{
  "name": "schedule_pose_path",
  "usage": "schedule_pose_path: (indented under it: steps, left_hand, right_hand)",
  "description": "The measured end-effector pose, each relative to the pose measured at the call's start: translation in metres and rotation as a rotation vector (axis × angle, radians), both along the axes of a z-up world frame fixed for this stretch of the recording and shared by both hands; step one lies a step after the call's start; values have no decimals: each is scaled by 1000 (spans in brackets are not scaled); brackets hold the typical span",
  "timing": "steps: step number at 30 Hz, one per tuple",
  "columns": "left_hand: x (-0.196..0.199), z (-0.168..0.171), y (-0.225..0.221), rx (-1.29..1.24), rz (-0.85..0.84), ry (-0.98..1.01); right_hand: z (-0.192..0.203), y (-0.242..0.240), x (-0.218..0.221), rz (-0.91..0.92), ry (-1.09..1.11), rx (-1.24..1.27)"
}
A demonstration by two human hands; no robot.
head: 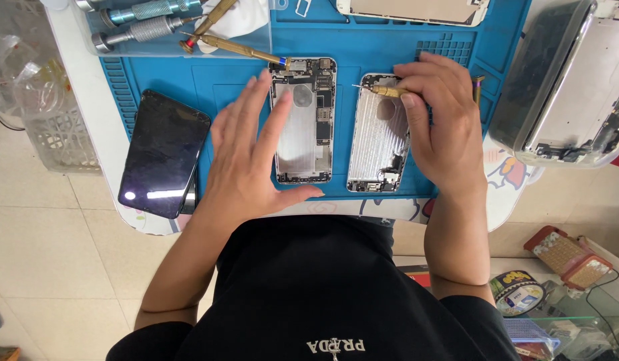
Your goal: Using precision tools to disassemble and repair internal components of a mobile phone on a technician's workbench.
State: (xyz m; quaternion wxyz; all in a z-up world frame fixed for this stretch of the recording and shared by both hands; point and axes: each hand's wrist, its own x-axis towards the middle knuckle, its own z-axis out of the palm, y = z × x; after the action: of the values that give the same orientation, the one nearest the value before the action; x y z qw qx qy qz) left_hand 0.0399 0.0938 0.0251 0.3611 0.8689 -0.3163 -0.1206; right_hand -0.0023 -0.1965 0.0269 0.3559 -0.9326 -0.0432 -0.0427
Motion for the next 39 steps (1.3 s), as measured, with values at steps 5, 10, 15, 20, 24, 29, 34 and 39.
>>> schedule_pose_path:
  steps: [5,10,15,20,24,29,34,39]
  left_hand:
    - [-3,-19,-8,50,14,-50]
    - [-1,-20,-10,88,50,-68]
    - [5,-18,-13,66,76,-115]
    - [5,-23,-19,78,95,-130]
    - [9,-21,-24,75,130,-128]
    - [13,-19,-26,53,143,-93]
    - [16,-23,-26,40,135,-101]
    - [18,-18,-29,119,92,-138]
  right_hand:
    - [6,6,-1,6,5,4]
    - [14,11,-1,-10,56,49]
    - [16,15,0,-4,32,35]
    - [10,8,4,-45,40,52]
    - [7,5,6,-51,52,58]
    - [3,6,10,-61,41,61]
    - [3,6,13,-74,79,57]
    - [2,10,11,-82,94,34]
